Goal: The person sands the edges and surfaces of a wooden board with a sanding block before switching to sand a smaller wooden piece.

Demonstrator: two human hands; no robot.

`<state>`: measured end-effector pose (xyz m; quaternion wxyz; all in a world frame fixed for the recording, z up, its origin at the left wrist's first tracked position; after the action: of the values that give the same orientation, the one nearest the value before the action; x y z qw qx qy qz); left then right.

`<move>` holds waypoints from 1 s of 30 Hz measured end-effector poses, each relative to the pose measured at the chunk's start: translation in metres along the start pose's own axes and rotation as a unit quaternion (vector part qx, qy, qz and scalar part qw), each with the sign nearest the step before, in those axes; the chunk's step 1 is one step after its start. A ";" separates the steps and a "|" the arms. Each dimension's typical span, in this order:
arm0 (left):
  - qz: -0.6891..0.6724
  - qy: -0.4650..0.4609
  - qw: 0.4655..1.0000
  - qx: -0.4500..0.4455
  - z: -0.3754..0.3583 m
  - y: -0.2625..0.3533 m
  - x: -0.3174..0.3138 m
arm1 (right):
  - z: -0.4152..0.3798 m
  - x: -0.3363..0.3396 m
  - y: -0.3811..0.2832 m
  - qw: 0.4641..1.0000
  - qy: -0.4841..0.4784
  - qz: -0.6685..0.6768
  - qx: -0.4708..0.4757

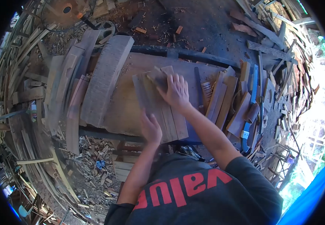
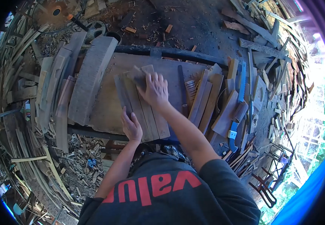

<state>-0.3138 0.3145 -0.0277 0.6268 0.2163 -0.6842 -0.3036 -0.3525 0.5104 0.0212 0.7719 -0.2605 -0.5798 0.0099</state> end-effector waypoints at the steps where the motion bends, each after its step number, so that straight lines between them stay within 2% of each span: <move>1: 0.005 0.005 1.000 -0.011 -0.003 0.001 0.001 | 0.012 -0.003 0.003 1.000 -0.008 0.000 -0.005; 3: 0.011 0.008 1.000 -0.020 -0.007 -0.004 0.001 | 0.008 0.005 0.003 1.000 0.003 0.008 -0.003; 5: 0.008 0.008 0.999 -0.035 -0.002 -0.004 -0.001 | -0.049 0.021 0.001 1.000 0.011 0.001 0.015; 7: 0.015 0.015 0.999 -0.034 -0.003 -0.006 -0.003 | -0.117 0.023 0.006 0.996 -0.084 -0.013 0.004; 10: 0.008 0.003 1.000 -0.022 -0.001 0.001 -0.002 | -0.116 0.023 0.000 0.995 -0.096 -0.012 0.023; 15: 0.041 0.017 0.998 -0.039 -0.002 0.001 -0.003 | -0.001 0.000 0.002 1.000 -0.015 0.008 -0.020; 18: 0.040 0.009 0.999 -0.028 -0.006 0.001 0.002 | 0.018 0.000 0.004 1.000 -0.020 0.016 -0.013; 21: 0.003 0.008 0.999 -0.044 -0.004 -0.001 -0.002 | -0.064 0.023 0.004 1.000 -0.009 0.013 0.026; 23: 0.023 0.025 0.998 -0.053 -0.003 -0.002 -0.003 | -0.125 0.026 0.007 0.996 -0.089 0.010 0.025; 26: 0.053 0.013 0.998 -0.043 -0.002 0.003 -0.004 | -0.113 0.022 0.005 0.991 -0.136 0.002 0.007; 30: 0.058 -0.001 0.998 -0.014 -0.001 0.005 -0.003 | -0.096 0.015 0.006 0.989 -0.149 0.000 -0.017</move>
<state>-0.3119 0.3204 -0.0265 0.6460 0.1672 -0.6918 -0.2761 -0.2591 0.4824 0.0133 0.6726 -0.2690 -0.6883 0.0390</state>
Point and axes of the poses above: each hand's wrist, its own z-axis towards the middle knuckle, its own x-axis out of the back of the hand, y = z × x, the point moved 8 cm from there along z, towards the middle knuckle, and after that the axes turned 2 degrees about z, right-handed, at the moved point
